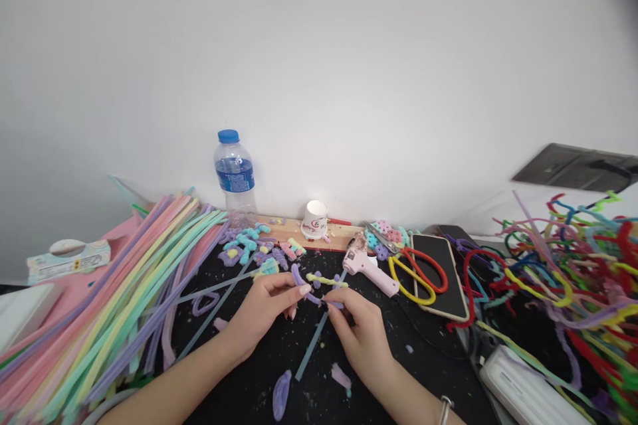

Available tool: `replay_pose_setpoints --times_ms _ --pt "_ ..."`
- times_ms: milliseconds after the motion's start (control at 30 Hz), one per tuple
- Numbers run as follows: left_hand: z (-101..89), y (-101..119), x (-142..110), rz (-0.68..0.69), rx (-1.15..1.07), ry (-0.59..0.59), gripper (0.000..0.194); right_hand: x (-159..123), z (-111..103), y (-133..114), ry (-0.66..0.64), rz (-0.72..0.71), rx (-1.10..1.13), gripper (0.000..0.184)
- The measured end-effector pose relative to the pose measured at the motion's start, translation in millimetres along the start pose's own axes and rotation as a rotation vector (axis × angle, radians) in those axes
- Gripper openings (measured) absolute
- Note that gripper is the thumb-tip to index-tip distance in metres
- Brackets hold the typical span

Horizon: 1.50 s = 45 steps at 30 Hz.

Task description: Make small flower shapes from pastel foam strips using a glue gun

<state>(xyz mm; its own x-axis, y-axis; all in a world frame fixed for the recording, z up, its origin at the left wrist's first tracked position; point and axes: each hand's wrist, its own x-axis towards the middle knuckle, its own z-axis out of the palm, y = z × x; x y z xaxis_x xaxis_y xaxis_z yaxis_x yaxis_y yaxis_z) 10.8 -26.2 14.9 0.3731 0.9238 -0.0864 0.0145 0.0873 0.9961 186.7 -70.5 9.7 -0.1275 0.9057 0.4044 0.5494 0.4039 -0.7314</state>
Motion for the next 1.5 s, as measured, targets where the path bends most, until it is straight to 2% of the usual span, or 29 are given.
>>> replay_pose_setpoints --times_ms 367,500,667,833,933,1100,1233,1367,1500 --pt "0.4 -1.2 0.2 -0.012 -0.081 0.012 0.025 -0.4 1.9 2.3 0.016 -0.040 -0.030 0.012" --pt "-0.8 -0.2 0.8 -0.026 -0.113 0.050 0.026 1.4 -0.7 6.3 0.036 -0.112 -0.063 0.016" --pt "-5.6 -3.4 3.4 0.014 0.008 0.098 0.027 4.7 -8.0 13.3 0.040 -0.208 -0.181 0.022" --pt "-7.8 -7.6 4.9 0.017 0.069 0.069 0.022 7.1 -9.2 14.7 0.099 -0.146 -0.122 0.020" --pt "-5.1 -7.1 4.0 -0.046 -0.025 0.077 0.022 5.9 -6.6 11.9 0.099 -0.133 -0.066 0.020" --pt "-0.2 -4.1 0.3 -0.139 -0.282 0.113 0.031 -1.3 0.2 7.1 0.015 -0.274 -0.095 0.025" --pt "1.4 -3.1 -1.0 -0.160 -0.405 0.108 0.032 -4.7 2.4 7.5 0.003 -0.327 -0.146 0.029" --pt "2.7 -4.9 -0.2 -0.157 -0.463 0.101 0.018 -4.8 2.4 6.9 -0.024 -0.336 -0.137 0.030" --pt "2.9 -8.2 0.1 -0.146 -0.450 0.093 0.018 -3.6 2.9 3.5 -0.042 -0.310 -0.085 0.027"
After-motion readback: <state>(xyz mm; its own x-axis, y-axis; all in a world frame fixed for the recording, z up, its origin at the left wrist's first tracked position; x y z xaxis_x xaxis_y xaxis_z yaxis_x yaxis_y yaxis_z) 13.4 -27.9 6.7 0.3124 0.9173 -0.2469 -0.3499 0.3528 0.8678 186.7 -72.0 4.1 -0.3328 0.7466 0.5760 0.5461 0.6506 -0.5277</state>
